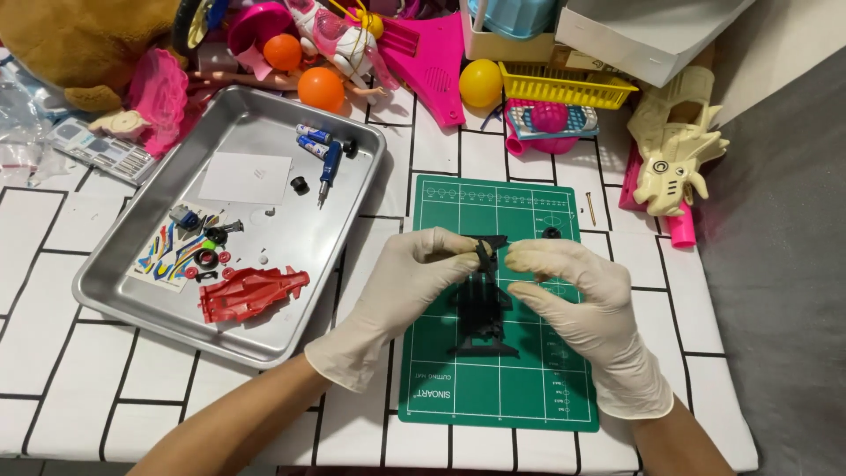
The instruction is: Assembling a plastic toy car chassis by fitting gears and frame components together on a cutting mat.
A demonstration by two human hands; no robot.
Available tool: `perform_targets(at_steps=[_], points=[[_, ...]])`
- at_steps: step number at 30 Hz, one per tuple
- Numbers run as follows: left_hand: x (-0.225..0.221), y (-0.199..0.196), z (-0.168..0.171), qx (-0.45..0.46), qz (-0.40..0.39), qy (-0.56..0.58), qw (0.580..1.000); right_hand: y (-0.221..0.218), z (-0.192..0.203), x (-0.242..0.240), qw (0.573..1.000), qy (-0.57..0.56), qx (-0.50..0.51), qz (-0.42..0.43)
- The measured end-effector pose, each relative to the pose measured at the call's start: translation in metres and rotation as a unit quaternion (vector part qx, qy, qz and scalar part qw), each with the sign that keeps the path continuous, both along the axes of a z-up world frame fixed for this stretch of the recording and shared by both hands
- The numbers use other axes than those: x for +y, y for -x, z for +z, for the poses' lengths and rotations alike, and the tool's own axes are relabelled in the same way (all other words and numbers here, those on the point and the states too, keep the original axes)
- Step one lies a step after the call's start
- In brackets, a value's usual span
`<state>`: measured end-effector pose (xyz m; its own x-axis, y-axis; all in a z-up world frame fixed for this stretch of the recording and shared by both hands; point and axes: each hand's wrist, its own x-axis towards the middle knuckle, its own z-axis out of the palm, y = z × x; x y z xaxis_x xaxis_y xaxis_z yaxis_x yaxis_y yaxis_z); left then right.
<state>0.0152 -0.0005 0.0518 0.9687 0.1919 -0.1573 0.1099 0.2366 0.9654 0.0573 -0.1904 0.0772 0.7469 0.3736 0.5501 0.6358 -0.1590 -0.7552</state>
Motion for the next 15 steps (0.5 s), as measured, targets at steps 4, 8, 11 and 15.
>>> perform_targets(at_steps=[4, 8, 11, 15], points=[[-0.012, -0.007, -0.019, 0.015, 0.009, 0.046, 0.999, -0.002, -0.005, 0.003, 0.999, -0.002, 0.051, -0.001], [-0.016, -0.011, -0.031, 0.018, 0.023, 0.074, 0.997, -0.006, -0.013, 0.006, 0.998, 0.008, 0.058, -0.013], [-0.016, -0.011, -0.033, 0.005, 0.026, 0.087, 0.996, -0.008, -0.016, 0.007, 0.998, 0.003, 0.061, -0.019], [-0.016, -0.010, -0.031, -0.013, 0.030, 0.092, 0.995, -0.008, -0.018, 0.010, 0.998, -0.005, 0.062, -0.023]])
